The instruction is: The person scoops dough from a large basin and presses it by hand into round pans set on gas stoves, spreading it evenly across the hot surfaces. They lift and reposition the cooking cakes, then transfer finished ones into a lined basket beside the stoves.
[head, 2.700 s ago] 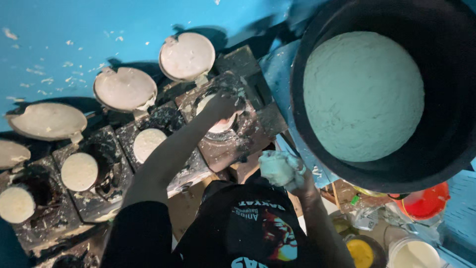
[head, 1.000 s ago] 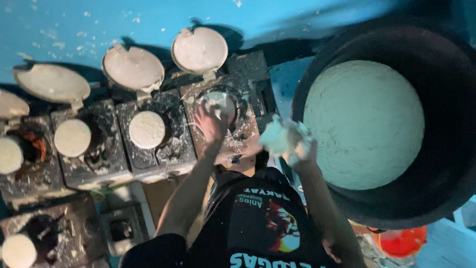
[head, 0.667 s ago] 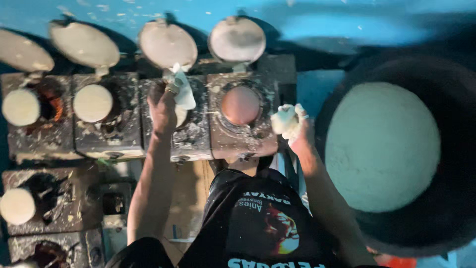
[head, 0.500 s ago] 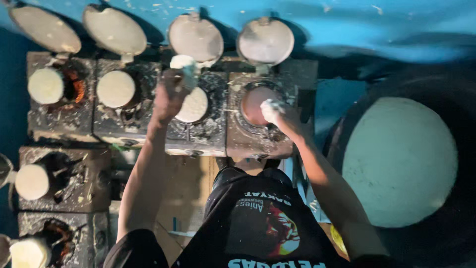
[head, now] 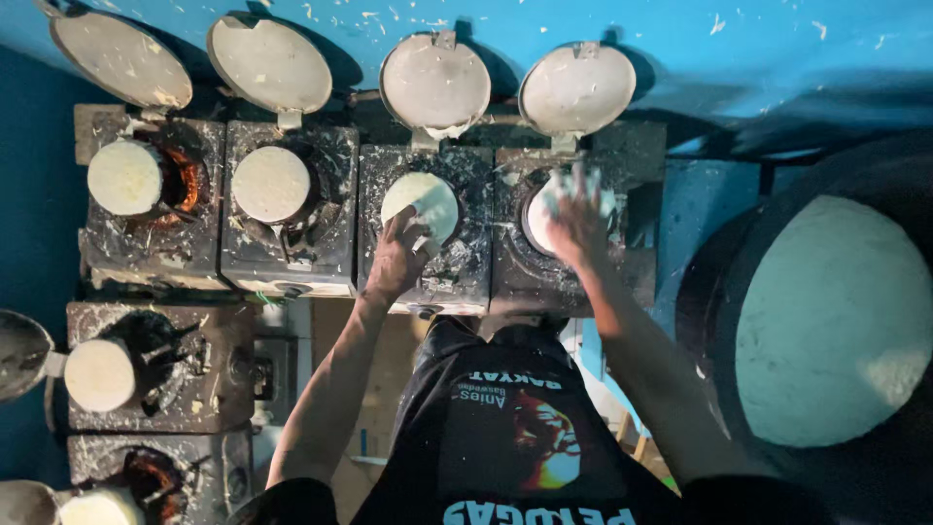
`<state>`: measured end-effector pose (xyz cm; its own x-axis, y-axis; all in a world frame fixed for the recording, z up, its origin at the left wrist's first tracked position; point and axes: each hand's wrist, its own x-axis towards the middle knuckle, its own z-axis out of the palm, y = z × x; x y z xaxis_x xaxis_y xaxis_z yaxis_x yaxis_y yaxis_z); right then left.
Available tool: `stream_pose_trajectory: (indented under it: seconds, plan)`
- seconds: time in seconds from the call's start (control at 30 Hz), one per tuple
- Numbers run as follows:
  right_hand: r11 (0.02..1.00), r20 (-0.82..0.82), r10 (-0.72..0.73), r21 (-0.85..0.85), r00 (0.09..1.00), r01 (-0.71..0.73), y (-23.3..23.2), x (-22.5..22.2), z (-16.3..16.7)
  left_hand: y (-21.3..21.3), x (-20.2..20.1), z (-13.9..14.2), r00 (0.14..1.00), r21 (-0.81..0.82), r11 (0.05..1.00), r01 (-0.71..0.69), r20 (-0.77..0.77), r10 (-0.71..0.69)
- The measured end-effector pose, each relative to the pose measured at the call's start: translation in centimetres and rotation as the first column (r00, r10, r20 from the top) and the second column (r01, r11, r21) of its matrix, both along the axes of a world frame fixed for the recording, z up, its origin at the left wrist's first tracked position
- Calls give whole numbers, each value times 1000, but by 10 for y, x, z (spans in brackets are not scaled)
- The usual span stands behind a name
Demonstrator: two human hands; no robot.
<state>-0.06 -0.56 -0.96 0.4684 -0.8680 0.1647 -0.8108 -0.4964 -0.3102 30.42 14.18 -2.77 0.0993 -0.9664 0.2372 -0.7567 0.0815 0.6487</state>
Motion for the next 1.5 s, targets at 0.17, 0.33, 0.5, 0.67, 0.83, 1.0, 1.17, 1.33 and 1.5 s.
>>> stream_pose_trajectory:
  seconds: [0.17,0.33,0.5,0.67,0.83,1.0,1.17,1.33,1.5]
  plan:
    - [998,-128,56,46,990,-50,17,1,-19,0,2,4,1000,44,999,0,0,0]
    - [960,-239,204,-140,949,-242,17,-37,-19,-5,-4,8,970,120,993,-21,245,-10]
    - [996,-133,-60,-80,989,50,-10,-24,-14,-11,-28,11,932,133,988,-76,361,24]
    - [977,-185,171,158,968,-143,34,3,-9,-19,-33,17,940,227,950,-213,312,137]
    - [878,354,110,403,929,-258,33,-22,-1,-21,-25,22,951,240,948,-209,275,140]
    - [822,406,-354,564,842,74,-7,-40,-9,-10,-36,15,940,194,971,-138,334,67]
    - [960,137,-123,268,983,83,-20,-46,-13,-11,-34,2,944,191,963,-189,307,124]
    - [866,344,-417,431,841,253,-27,-45,-12,-12,-30,-7,915,97,969,-225,362,176]
    - [977,31,132,164,991,-135,-23,-35,-20,-6,-34,-2,925,175,968,-181,364,107]
